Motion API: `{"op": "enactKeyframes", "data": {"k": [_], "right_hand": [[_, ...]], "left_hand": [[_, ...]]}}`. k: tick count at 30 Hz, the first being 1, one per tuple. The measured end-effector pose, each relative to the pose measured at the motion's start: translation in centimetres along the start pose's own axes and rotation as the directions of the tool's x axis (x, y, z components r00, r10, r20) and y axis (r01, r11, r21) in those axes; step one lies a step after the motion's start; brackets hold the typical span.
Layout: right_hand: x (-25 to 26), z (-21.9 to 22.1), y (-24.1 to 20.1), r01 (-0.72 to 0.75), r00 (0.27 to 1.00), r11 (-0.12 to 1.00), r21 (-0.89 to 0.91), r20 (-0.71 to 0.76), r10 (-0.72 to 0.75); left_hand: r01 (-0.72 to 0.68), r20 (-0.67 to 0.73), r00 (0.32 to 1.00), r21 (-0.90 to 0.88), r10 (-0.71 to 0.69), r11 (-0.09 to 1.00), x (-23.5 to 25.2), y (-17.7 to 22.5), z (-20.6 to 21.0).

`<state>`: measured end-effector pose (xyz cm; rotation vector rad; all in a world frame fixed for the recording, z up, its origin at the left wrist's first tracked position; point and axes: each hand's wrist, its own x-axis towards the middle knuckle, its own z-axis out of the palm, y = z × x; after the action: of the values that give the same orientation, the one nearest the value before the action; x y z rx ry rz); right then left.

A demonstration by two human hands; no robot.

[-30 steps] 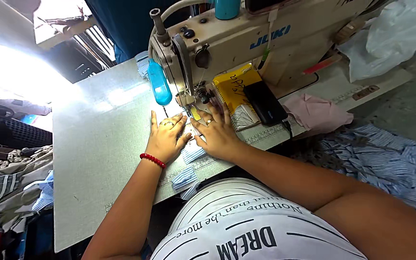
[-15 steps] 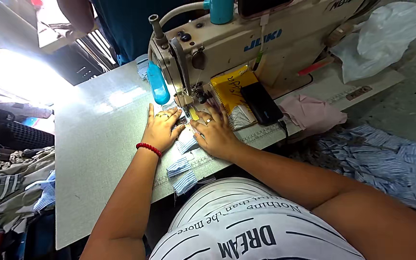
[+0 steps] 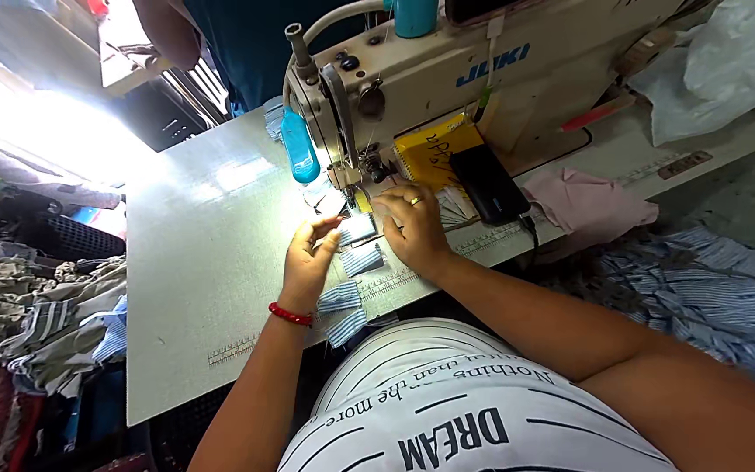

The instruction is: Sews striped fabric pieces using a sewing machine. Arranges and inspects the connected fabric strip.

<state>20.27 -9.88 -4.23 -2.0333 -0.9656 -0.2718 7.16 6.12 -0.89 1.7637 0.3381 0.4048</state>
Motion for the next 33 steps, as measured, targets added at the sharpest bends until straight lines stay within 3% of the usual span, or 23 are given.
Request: {"op": "enactKeyframes", "data": {"k": [2,4,8,14,18,33], "right_hand": [[-0.1,-0.2,0.0,0.002,0.998,1.0,0.0,-0.056,-0.002],[-0.4,-0.5,-0.2,0.053,0.998,0.998,-0.042,-0.036,-0.055],[-0.8,-0.4,-0.6,0.15,0.965,0.975,-0.163,0.238,-0.109],[-0.4,0.0,-1.3,0.161,0.898,0.947,-0.278,0.44,-0.023],[0.1,0.0,-1.6,0.128,0.888,0.945,-0.3,0.46,0.026],[-0.1,0.2,-1.4,0.145,0.899,0.946,-0.29,0.437,-0.004]], "left_hand": [[-0.159,0.072,0.987,0.353,0.143,0.922,0.0,-0.9,0.5],[-0.317,0.225,0.948,0.632,0.224,0.707,0.3,-1.6,0.7],[-0.38,0.322,0.925,0.796,0.202,0.47,0.1,-2.5,1.1],[-0.312,0.279,0.95,0.847,0.14,0.43,0.9,-2.9,0.1],[-0.283,0.286,0.957,0.868,0.054,0.408,1.9,-2.9,-0.3],[-0.337,0.335,0.94,0.866,0.073,0.371,2.5,-2.7,-0.8]]}}
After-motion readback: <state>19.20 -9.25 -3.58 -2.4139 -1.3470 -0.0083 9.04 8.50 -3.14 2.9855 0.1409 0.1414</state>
